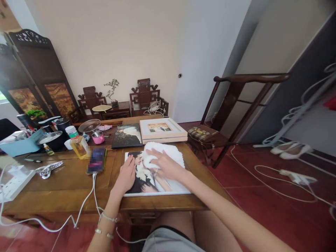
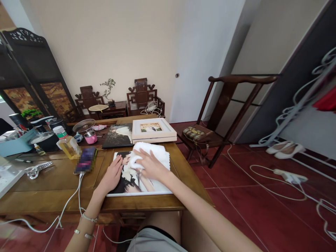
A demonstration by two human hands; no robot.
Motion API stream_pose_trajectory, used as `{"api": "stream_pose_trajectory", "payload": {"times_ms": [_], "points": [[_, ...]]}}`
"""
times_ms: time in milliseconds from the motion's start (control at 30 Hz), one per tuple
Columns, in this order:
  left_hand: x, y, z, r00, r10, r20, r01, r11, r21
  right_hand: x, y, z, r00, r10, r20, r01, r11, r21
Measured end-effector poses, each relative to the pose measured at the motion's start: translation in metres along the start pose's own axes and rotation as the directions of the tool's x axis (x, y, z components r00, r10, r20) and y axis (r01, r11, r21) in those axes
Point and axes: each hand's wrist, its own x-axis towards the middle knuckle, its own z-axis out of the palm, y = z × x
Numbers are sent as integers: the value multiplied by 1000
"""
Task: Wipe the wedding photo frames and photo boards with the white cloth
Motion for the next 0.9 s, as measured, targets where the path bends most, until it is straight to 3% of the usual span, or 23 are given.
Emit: {"api": "stream_pose_trajectory", "payload": {"times_ms": [100,167,300,400,567,767,900], "points": [[0,-4,3,1000,6,-19,-6,1000,-14,17,-1,4,997,-75,-18,74,997,-1],[0,-6,5,999,14,-31,-15,1000,-22,12,-11,8,991,-131,-27,132,991,5],[0,-6,5,998,38,-41,-39,998,-40,-31,-36,9,957,-290,24,287,955,72],[0,-3,3,999,21,-37,-22,999,-38,-66,-41,3,941,-334,47,328,939,105],[0,0,2,1000,-9,-24,8,1000,-22,-81,-11,-5,982,-184,41,183,982,45],[0,-2,3,1000,0,-21,0,1000,-17,-30,37,-2,999,22,-43,-23,999,-30],[1,-6,5,999,9,-48,-11,999,-38,-9,36,1,997,48,-57,-51,998,-45]]}}
